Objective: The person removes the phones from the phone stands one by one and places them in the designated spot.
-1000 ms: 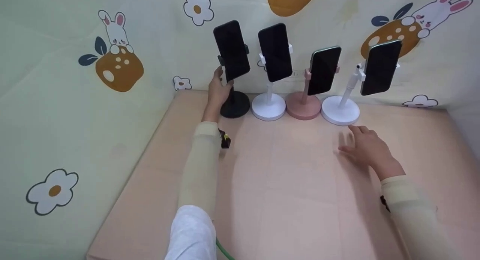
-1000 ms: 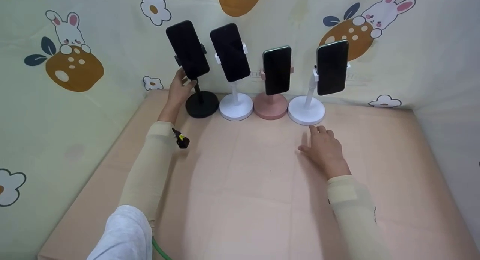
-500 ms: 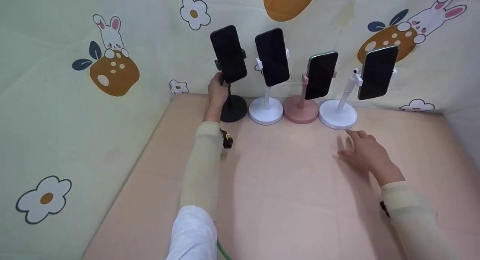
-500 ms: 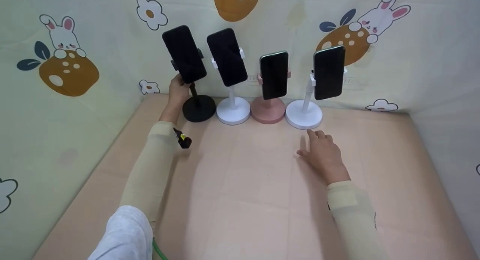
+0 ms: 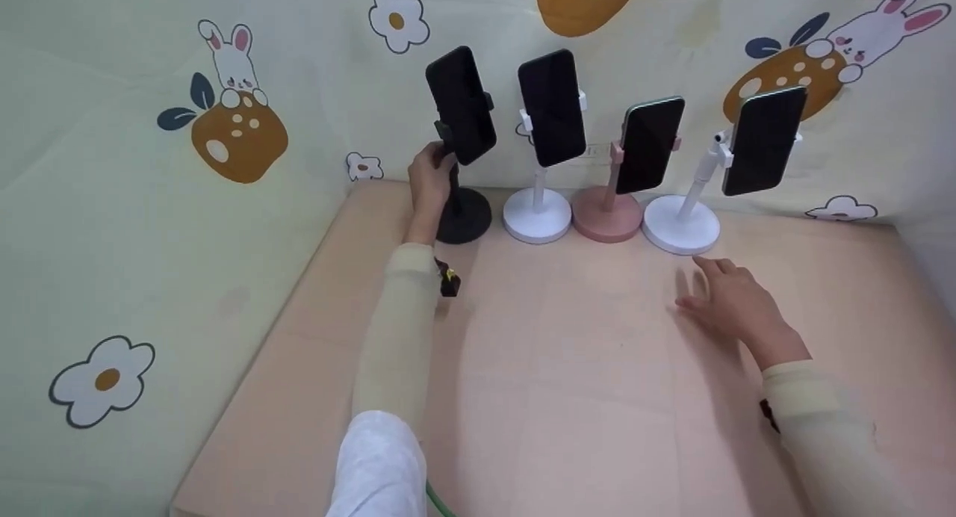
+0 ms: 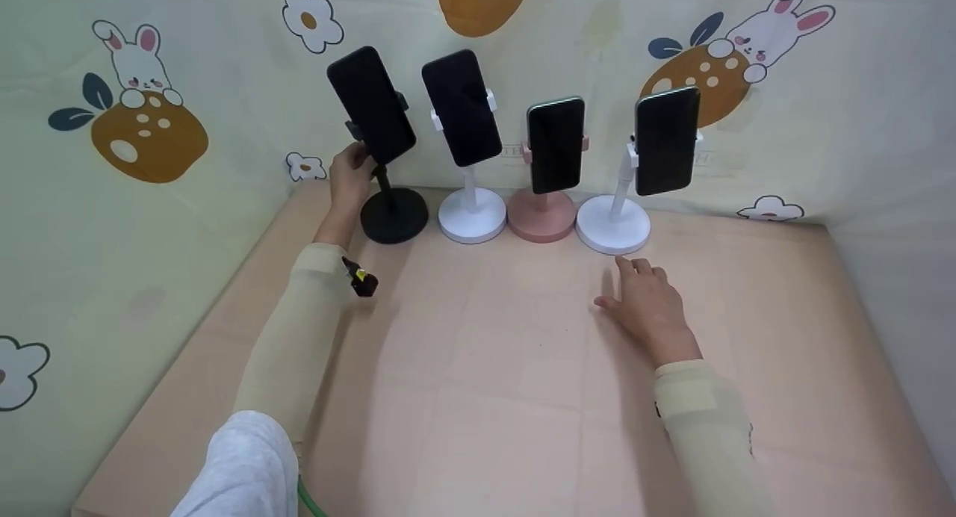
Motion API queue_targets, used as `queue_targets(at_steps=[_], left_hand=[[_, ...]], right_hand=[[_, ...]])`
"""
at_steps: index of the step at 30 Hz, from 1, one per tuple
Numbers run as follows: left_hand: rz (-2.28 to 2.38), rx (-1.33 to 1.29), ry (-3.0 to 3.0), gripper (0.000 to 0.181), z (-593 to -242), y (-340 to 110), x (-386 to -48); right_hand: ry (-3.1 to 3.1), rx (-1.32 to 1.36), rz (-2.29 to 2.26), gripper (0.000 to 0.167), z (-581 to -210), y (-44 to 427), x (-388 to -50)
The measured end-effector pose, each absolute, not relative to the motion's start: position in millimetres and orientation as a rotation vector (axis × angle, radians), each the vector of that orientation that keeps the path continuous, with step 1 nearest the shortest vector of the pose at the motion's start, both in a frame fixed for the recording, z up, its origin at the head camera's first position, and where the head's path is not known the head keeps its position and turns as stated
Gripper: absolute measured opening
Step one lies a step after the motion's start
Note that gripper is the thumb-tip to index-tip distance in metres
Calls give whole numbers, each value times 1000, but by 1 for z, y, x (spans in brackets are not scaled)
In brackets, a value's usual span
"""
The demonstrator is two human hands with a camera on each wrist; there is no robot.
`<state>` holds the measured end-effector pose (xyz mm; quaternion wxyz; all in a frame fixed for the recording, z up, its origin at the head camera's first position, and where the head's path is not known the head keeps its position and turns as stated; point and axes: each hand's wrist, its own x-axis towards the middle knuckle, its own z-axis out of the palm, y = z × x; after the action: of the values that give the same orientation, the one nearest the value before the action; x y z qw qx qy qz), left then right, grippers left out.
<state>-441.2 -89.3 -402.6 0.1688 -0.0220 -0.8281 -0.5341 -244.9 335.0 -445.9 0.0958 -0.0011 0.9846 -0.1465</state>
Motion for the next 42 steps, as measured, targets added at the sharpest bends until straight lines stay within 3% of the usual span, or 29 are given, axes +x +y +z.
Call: queue_targets(at_steps=[42], left_hand=[[-1738,-197,-2327,20,-398,-95,-380]], right_hand=[[2900,-36,-490,91,-446,321,-237]])
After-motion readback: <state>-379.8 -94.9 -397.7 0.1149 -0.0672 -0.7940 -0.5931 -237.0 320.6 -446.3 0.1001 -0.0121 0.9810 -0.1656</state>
